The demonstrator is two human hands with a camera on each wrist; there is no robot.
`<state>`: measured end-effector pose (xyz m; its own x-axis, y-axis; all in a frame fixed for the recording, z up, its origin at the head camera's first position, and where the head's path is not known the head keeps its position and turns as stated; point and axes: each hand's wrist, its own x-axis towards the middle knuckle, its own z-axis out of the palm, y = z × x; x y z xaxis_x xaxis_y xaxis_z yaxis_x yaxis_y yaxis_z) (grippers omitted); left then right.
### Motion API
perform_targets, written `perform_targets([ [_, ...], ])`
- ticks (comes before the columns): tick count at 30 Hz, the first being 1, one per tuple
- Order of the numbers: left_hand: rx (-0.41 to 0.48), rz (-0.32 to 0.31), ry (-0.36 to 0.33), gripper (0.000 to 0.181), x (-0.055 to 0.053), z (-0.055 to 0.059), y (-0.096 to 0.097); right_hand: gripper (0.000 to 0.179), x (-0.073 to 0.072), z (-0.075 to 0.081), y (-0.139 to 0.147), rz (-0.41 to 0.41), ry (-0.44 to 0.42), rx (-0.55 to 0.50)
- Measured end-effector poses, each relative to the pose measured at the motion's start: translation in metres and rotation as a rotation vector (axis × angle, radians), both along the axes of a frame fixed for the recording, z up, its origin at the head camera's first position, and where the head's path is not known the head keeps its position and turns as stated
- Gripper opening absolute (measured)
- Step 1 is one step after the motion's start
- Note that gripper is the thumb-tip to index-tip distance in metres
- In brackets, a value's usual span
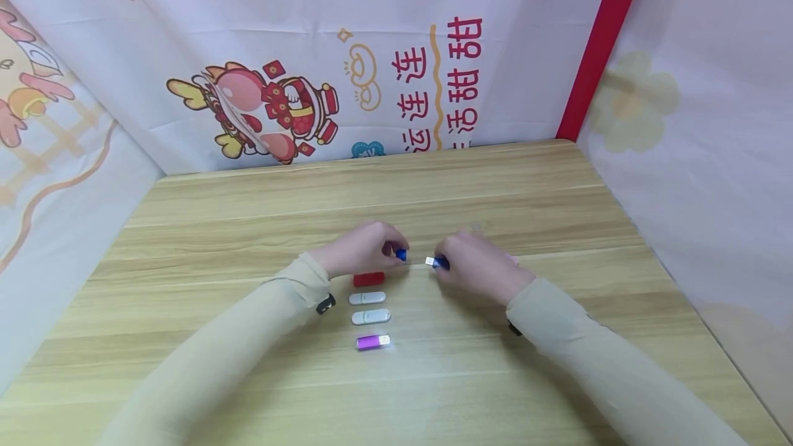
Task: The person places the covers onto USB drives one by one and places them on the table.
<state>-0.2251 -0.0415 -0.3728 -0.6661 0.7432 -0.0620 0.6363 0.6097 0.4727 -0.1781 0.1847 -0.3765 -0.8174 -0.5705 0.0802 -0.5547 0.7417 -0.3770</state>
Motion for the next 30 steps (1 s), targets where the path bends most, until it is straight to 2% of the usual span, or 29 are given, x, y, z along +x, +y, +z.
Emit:
perform_targets([
  [3,0.059,-0.014,0.048,0.024,0.005,0.008,-0.005,0.008,0.002,0.006,0.000,0.054,0.075,-0.047],
  [7,0.131,-0.057,0.151,0.020,0.012,0.020,-0.011,0.015,0.005,0.016,0.000,0.138,0.248,-0.096],
  [15,0.228,-0.108,0.372,0.024,0.030,0.045,-0.021,0.024,0.014,0.036,-0.001,0.204,0.473,-0.132],
  [21,0.276,-0.140,0.486,0.024,0.040,0.053,-0.026,0.031,0.023,0.050,-0.002,0.231,0.544,-0.127],
  [30,0.296,-0.140,0.572,0.025,0.056,0.059,-0.032,0.038,0.032,0.059,-0.005,0.241,0.595,-0.094],
])
